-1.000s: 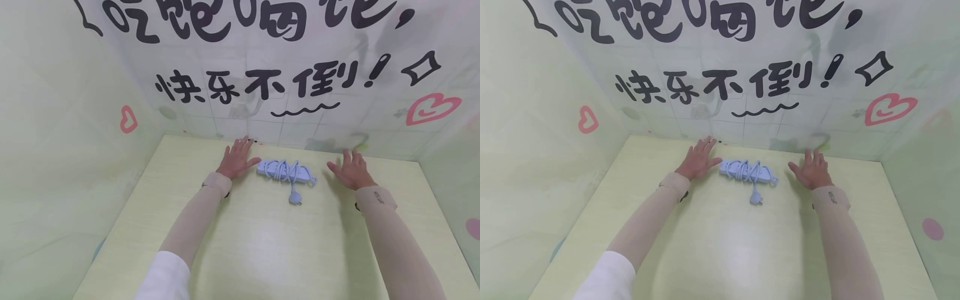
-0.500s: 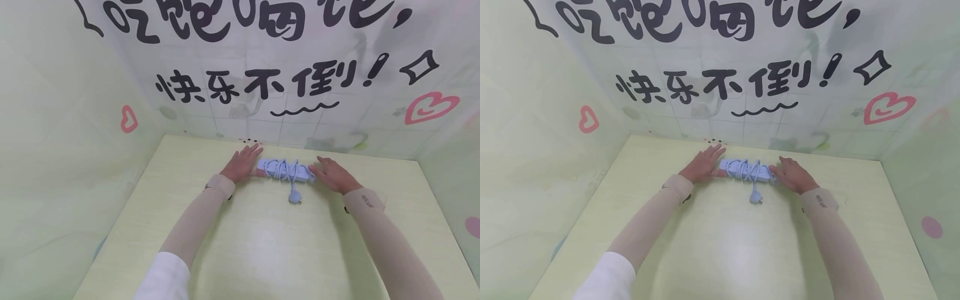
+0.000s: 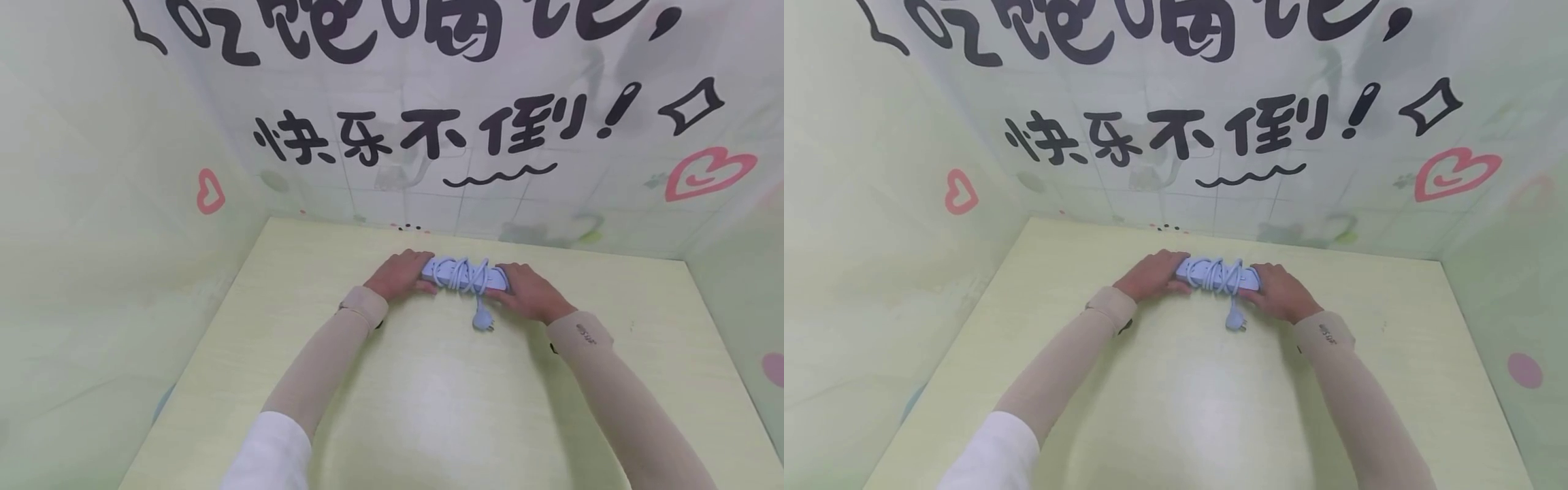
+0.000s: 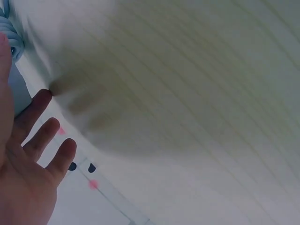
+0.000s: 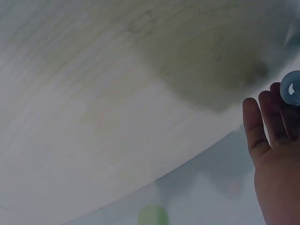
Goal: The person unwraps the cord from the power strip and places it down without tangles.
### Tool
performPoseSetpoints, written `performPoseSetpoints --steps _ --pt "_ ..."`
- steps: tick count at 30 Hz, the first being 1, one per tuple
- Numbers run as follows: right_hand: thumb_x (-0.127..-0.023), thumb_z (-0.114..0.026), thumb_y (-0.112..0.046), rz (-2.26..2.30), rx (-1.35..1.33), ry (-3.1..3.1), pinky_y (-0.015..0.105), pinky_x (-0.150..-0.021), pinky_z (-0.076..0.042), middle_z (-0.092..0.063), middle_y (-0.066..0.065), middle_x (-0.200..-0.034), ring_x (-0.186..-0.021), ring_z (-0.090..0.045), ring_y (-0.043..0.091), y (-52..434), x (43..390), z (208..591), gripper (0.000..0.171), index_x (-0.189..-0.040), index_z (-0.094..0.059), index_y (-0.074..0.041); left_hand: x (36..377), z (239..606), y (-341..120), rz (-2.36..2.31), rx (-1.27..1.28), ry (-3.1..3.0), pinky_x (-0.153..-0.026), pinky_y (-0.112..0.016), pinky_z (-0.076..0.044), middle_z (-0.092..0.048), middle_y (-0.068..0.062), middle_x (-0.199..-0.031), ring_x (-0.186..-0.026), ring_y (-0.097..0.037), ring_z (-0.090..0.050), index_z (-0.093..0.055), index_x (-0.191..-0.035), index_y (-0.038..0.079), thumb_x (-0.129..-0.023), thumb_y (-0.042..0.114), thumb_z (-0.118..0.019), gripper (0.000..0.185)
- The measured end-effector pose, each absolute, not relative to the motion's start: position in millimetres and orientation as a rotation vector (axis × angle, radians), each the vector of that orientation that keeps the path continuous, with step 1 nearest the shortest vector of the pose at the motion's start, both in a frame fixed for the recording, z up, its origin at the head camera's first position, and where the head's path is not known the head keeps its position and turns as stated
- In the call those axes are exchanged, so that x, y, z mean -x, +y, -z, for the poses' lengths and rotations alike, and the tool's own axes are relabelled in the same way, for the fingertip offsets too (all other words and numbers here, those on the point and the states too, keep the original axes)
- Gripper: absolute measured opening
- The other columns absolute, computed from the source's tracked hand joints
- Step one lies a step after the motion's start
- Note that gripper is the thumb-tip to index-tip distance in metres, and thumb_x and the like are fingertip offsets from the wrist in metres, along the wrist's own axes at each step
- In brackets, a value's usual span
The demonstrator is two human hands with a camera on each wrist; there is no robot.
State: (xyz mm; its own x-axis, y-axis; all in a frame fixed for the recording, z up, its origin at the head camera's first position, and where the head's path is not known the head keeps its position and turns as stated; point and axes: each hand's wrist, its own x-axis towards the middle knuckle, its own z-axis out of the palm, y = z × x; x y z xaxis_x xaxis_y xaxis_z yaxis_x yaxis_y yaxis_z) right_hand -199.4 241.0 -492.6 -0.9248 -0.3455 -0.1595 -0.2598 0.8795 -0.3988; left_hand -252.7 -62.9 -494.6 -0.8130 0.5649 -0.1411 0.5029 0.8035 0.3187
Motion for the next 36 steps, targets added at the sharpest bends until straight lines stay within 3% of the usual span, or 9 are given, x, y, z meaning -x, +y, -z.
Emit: performPoseSetpoints --steps 6,15,22,26,33,36 --pt "-0.101 -0.062 -0.038 0.626 0.452 2.801 0.059 -0.111 -0.043 -0.061 0.024 -0.132 -0.128 -0.055 0.042 238 197 495 0.064 -0.145 -0.044 0.004 251 497 -61 -0.479 -0.799 2.753 -0.1 -0.037 -0.051 -0.064 -0.003 -0.122 -0.113 -0.02 -0.058 -0.05 -0.144 0.012 -0.088 0.054 -0.071 0.073" --pt "-0.101 -0.064 -0.025 0.801 0.514 2.777 0.057 -0.112 -0.043 -0.062 0.024 -0.131 -0.129 -0.056 0.042 233 198 500 0.049 -0.138 -0.05 0.005 248 499 -58 -0.609 -0.725 2.741 -0.099 -0.037 -0.052 -0.063 -0.004 -0.116 -0.109 -0.02 -0.059 -0.055 -0.133 0.009 -0.093 0.043 -0.073 0.055" --pt "-0.102 -0.062 -0.021 0.906 0.491 2.75 0.059 -0.117 -0.037 -0.052 0.028 -0.142 -0.138 -0.047 0.045 233 196 499 0.057 -0.147 -0.04 0.008 245 500 -55 -0.728 -0.707 2.668 -0.102 -0.036 -0.054 -0.067 -0.005 -0.119 -0.111 -0.02 -0.063 -0.057 -0.131 0.006 -0.093 0.035 -0.071 0.05" --pt "-0.102 -0.063 -0.027 0.999 0.411 2.738 0.058 -0.116 -0.038 -0.051 0.026 -0.144 -0.137 -0.048 0.042 232 194 494 0.064 -0.15 -0.037 0.005 244 501 -58 -0.835 -0.703 2.668 -0.104 -0.036 -0.052 -0.07 -0.004 -0.121 -0.113 -0.019 -0.065 -0.06 -0.131 0.007 -0.092 0.031 -0.075 0.048" --pt "-0.099 -0.067 -0.037 1.173 0.224 2.718 0.043 -0.092 -0.053 -0.058 0.021 -0.134 -0.114 -0.06 0.032 235 189 490 0.071 -0.154 -0.033 -0.009 242 492 -61 -0.98 -0.724 2.648 -0.106 -0.038 -0.05 -0.07 -0.002 -0.124 -0.114 -0.018 -0.063 -0.061 -0.137 0.011 -0.094 0.029 -0.073 0.048" --pt "-0.096 -0.071 -0.038 1.236 0.183 2.695 0.043 -0.091 -0.054 -0.054 0.023 -0.139 -0.114 -0.06 0.034 236 186 489 0.079 -0.158 -0.029 -0.009 242 486 -61 -0.997 -0.733 2.647 -0.105 -0.038 -0.05 -0.069 -0.001 -0.124 -0.113 -0.017 -0.061 -0.062 -0.137 0.013 -0.094 0.027 -0.074 0.047"
